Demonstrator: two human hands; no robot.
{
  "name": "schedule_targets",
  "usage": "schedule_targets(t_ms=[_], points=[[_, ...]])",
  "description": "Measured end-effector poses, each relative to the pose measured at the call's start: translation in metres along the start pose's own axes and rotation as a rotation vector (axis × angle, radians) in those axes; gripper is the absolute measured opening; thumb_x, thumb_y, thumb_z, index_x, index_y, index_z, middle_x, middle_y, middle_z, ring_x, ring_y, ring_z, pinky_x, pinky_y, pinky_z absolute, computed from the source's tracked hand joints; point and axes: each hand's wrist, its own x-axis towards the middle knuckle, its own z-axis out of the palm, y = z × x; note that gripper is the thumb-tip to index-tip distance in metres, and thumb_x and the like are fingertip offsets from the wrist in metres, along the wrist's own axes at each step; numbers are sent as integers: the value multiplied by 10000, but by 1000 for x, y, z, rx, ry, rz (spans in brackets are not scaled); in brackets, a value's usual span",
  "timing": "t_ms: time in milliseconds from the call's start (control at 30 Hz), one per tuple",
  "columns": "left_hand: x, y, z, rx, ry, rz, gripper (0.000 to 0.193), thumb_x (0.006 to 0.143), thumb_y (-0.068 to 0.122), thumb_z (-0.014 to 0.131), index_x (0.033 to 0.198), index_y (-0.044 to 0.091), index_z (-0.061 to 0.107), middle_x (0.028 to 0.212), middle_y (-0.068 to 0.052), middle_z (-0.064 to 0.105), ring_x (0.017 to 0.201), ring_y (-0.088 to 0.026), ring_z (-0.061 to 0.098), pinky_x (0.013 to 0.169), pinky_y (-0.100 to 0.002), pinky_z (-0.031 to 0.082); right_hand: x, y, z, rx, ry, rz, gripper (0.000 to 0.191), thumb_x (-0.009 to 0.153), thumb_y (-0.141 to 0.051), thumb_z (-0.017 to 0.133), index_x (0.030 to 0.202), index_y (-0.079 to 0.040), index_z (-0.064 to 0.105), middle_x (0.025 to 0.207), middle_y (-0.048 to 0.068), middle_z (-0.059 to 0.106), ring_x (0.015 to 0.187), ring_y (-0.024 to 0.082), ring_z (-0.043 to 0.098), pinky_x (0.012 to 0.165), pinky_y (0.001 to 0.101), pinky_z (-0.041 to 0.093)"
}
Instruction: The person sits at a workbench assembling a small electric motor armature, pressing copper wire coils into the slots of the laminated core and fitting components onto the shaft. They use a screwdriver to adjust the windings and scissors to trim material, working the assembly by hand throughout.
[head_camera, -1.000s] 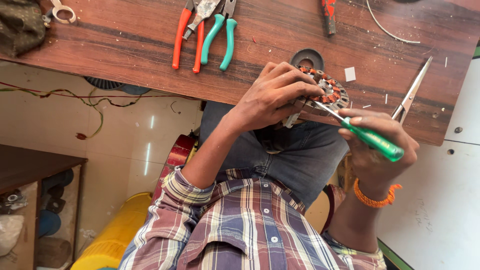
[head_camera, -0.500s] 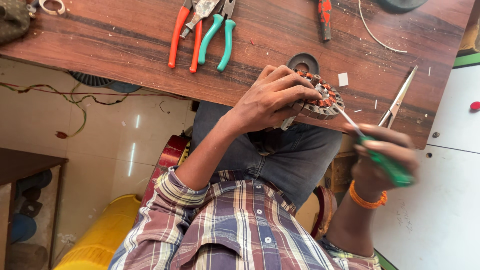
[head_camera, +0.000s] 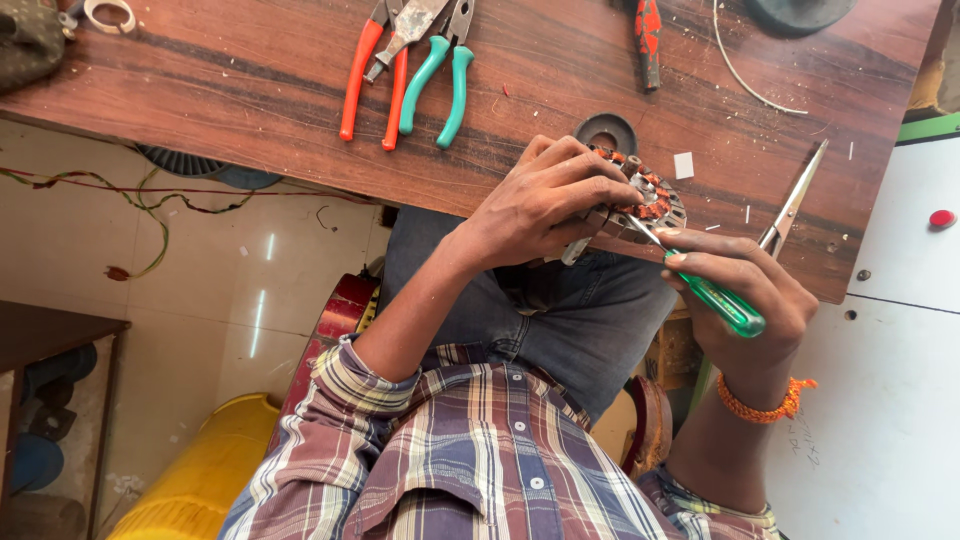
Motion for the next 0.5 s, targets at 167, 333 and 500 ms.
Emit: schedule_targets(t_ms=[167, 333, 500], points=[[1, 0, 0, -23, 18, 12, 442, 936, 250, 753, 1360, 243, 626, 1308, 41, 634, 1248, -215, 552, 1098, -418, 381, 12, -16, 1, -110, -58, 21, 209, 906, 30, 799, 1086, -33, 711, 1159, 126, 750, 1100, 235, 749, 875, 293, 610], [2, 2, 0, -59, 2, -9, 427, 927, 220, 746, 1339, 222, 634, 1325, 55, 651, 1238, -214, 553, 1099, -413, 373, 16, -18, 5, -4, -15, 136, 187, 982, 30, 769, 1145, -22, 695, 1190, 112, 751, 1080, 194, 751, 930, 279, 611], [4, 3, -2, -62, -6, -22, 401, 933, 197, 746, 1318, 225, 636, 1332, 59, 657, 1234, -213, 552, 1084, -411, 369, 14, -10, 3, 171, 15, 315, 150, 1028, 26, 710, 1176, 20, 682, 1177, 125, 750, 1087, 170, 727, 951, 275, 600]])
